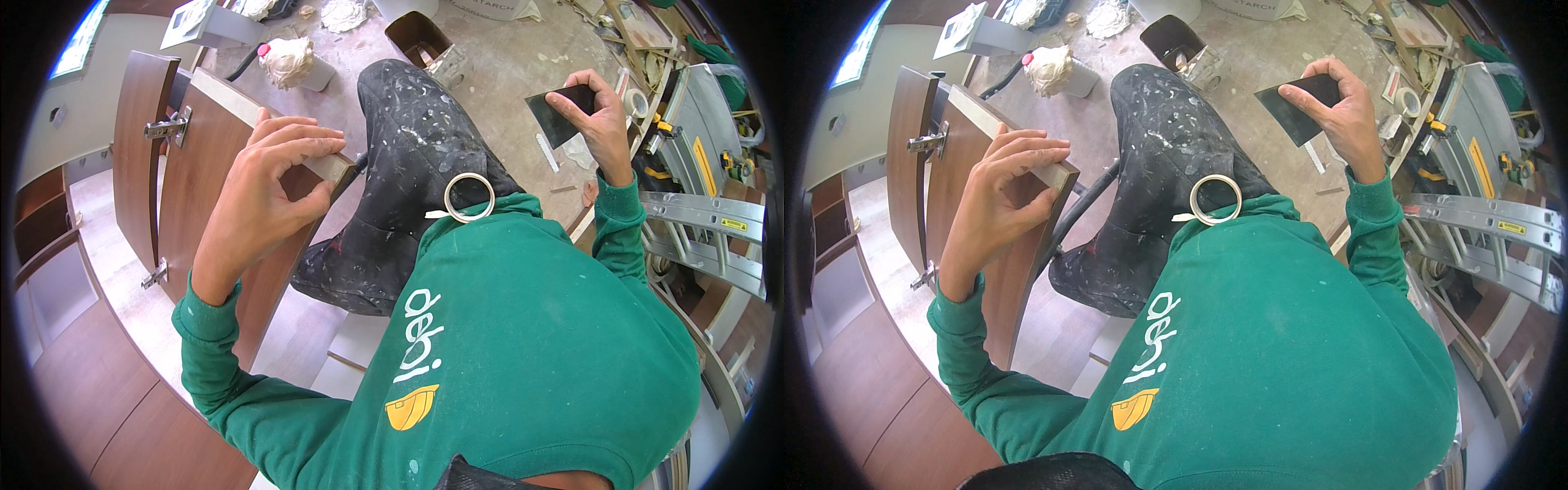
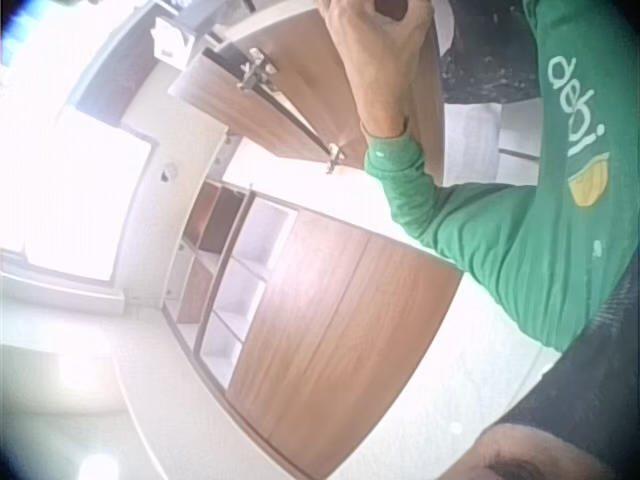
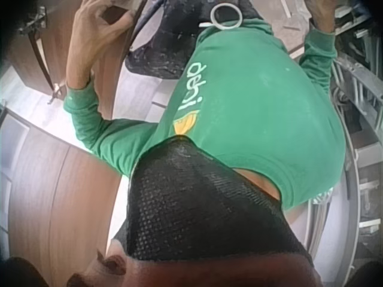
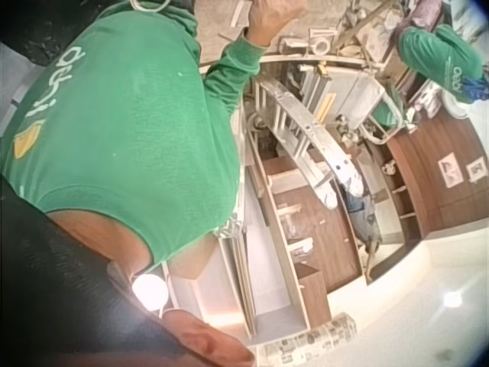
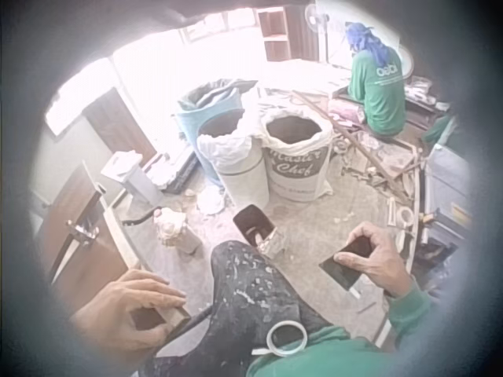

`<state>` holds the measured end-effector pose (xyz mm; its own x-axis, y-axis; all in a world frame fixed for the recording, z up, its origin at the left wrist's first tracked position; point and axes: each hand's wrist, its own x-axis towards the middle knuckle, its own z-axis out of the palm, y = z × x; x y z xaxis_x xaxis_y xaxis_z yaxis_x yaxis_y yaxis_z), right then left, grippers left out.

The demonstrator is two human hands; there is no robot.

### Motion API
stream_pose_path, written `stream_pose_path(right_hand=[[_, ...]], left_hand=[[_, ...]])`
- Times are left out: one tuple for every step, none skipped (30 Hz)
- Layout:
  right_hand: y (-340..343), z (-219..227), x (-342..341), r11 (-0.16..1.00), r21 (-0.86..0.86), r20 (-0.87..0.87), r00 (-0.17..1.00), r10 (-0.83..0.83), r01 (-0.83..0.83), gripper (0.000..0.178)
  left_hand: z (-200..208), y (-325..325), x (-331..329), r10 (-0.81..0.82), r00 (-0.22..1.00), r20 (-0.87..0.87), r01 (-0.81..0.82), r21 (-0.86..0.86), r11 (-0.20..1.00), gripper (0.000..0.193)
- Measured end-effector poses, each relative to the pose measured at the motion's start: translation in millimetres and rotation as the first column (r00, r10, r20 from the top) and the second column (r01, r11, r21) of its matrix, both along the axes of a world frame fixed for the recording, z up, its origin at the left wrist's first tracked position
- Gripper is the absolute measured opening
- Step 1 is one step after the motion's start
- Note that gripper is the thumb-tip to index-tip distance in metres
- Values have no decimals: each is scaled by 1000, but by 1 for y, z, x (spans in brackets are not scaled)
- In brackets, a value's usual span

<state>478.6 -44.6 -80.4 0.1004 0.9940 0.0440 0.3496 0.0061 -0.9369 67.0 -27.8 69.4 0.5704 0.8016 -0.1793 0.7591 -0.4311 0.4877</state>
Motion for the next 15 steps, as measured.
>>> stream_pose_path(right_hand=[[0, -1, 0, 1000, 7, 2, 1000, -1, 1, 31], [0, -2, 1, 1000, 15, 3, 1000, -1, 1, 31], [0, -3, 1, 1000, 23, 5, 1000, -2, 2, 31], [0, -3, 2, 1000, 28, 7, 1000, 1, -1, 31], [0, -3, 2, 999, 34, 9, 1000, 3, -3, 31], [0, -3, 2, 999, 39, 12, 1000, 6, -6, 31], [0, -3, 2, 1000, 29, 3, 1000, 2, -2, 31], [0, -3, 3, 1000, 19, -6, 1000, -2, 2, 31], [-1, -3, 3, 1000, 9, -14, 1000, -6, 6, 31], [-1, -2, 2, 1000, 16, 0, 1000, -3, 3, 31], [-1, -2, 2, 1000, 23, 14, 1000, 0, 0, 31], [-1, -1, 2, 1000, 29, 29, 1000, 3, -4, 31], [-2, -1, 2, 1000, 24, 7, 1000, 2, -2, 30], [-2, 0, 2, 1000, 19, -14, 1000, 0, 0, 30], [-2, 0, 2, 1000, 14, -36, 999, -2, 2, 30]], left_hand=[[0, 0, 0, 0, 1000, 9, 0, -7, 1000, 42], [1, 0, 1, 0, 1000, 19, 1, -13, 1000, 42], [0, 0, 0, -1, 1000, 29, 1, -9, 1000, 40], [0, -1, 0, 0, 999, 37, 0, -4, 1000, 38], [0, -3, -1, 1, 999, 46, -1, 1, 1000, 37], [-1, -5, -2, 1, 999, 52, -2, 16, 1000, 34], [-3, -5, -2, -2, 998, 57, 0, 29, 1000, 32], [-5, -5, -3, -5, 998, 62, 2, 41, 999, 29], [-8, -6, -2, -2, 998, 70, -3, 65, 998, 27], [-13, -9, -2, 2, 997, 81, -9, 92, 996, 25], [-16, -11, -2, 5, 996, 93, -16, 119, 993, 24], [-18, -10, -4, 5, 996, 89, -16, 124, 992, 24], [-19, -7, -7, 7, 996, 84, -18, 130, 991, 24], [-20, -5, -8, 8, 997, 80, -19, 136, 991, 23], [-21, -2, -9, -5, 997, 80, -7, 145, 989, 22]])
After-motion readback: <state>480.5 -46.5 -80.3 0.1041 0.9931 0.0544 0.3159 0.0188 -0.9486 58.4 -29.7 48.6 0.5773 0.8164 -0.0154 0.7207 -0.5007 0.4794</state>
